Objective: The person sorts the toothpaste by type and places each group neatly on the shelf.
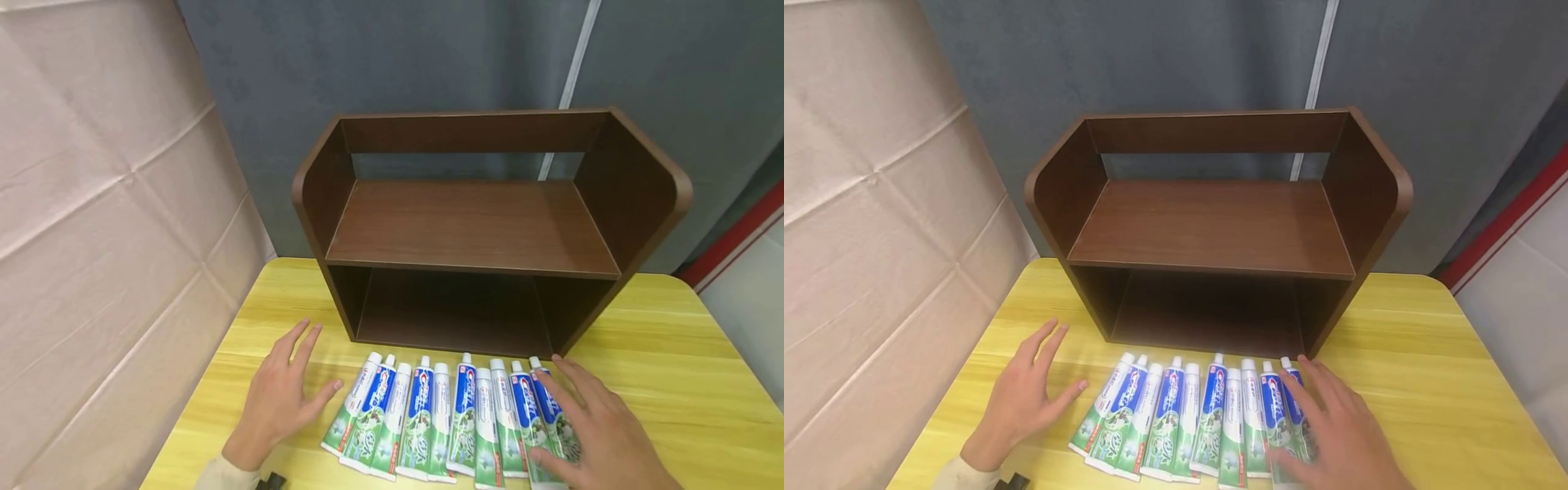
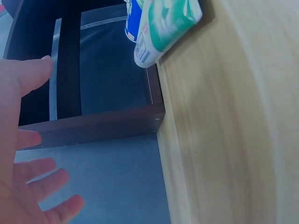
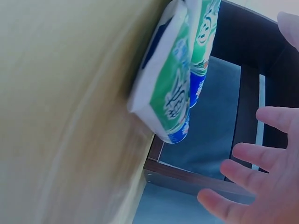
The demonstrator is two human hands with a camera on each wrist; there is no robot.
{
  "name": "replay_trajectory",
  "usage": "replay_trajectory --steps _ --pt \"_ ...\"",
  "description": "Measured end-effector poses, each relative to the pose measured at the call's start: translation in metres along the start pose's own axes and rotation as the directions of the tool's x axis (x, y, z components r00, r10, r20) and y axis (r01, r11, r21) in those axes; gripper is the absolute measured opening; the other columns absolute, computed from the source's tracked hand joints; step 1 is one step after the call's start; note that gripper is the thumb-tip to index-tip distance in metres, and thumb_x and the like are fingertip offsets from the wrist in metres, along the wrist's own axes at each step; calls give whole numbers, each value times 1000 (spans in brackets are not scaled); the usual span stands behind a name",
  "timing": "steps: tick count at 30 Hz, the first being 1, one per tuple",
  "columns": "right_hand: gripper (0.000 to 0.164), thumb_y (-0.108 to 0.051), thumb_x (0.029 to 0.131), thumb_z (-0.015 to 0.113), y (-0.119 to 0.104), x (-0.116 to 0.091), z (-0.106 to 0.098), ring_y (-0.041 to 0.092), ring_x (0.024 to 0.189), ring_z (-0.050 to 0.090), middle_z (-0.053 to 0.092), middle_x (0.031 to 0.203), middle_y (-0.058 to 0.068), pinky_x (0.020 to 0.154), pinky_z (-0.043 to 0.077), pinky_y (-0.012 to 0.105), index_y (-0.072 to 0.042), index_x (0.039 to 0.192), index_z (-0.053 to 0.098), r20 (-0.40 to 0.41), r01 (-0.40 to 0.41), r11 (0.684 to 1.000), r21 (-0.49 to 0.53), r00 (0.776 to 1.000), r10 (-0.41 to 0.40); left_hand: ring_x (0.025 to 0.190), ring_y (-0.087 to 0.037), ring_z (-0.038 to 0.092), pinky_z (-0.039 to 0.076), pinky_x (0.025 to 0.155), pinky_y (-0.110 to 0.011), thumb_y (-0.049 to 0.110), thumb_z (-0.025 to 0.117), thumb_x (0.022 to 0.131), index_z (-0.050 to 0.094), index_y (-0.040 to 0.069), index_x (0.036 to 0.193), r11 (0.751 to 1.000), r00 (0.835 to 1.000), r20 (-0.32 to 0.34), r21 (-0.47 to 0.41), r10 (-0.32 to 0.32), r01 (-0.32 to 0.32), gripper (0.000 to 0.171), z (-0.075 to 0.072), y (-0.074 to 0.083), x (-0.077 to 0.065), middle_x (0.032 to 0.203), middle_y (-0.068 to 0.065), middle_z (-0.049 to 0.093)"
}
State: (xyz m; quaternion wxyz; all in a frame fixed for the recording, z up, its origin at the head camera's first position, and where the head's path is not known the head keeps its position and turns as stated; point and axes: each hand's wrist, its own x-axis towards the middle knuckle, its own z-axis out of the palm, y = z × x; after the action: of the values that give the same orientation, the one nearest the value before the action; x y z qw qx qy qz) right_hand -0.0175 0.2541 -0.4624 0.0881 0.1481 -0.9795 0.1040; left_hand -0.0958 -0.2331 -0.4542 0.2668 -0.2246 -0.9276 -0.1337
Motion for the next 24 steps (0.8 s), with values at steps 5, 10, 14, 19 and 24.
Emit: replay_trajectory --steps 5,10,14,19,24 --pt "105 -84 79 70 0 2 -3 42 144 42 39 166 14 105 44 79 -24 161 45 41 -41 999 28 998 39 129 -45 61 66 75 -55 52 80 83 48 6 156 999 999 -13 -37 -37 36 92 3 -3 4 154 -22 54" --pt "101 -81 84 67 -2 5 -5 44 144 43 36 167 14 103 48 78 -23 162 42 114 -106 991 87 989 96 132 -43 59 66 77 -53 45 82 83 48 4 156 995 998 -50 -87 -43 39 90 7 -7 9 152 -22 55" --pt "95 -72 87 72 0 6 -4 48 140 49 36 166 16 94 54 77 -23 162 41 134 -135 978 161 984 113 135 -41 57 63 92 -57 40 83 83 48 3 156 992 997 -69 -119 -37 29 89 9 -8 14 152 -22 55" --pt "90 -66 88 76 5 7 -1 47 138 51 39 164 15 94 54 78 -21 159 45 126 -138 969 204 985 114 138 -39 55 54 110 -56 37 83 84 48 1 155 988 998 -57 -154 -38 29 87 10 -8 21 152 -22 54" --pt "83 -52 90 81 12 8 3 45 136 53 44 160 15 96 56 72 -16 157 48 70 -102 948 302 994 85 137 -36 56 53 112 -53 32 85 85 47 2 155 979 997 -66 -200 -50 36 85 13 -8 29 152 -20 54"
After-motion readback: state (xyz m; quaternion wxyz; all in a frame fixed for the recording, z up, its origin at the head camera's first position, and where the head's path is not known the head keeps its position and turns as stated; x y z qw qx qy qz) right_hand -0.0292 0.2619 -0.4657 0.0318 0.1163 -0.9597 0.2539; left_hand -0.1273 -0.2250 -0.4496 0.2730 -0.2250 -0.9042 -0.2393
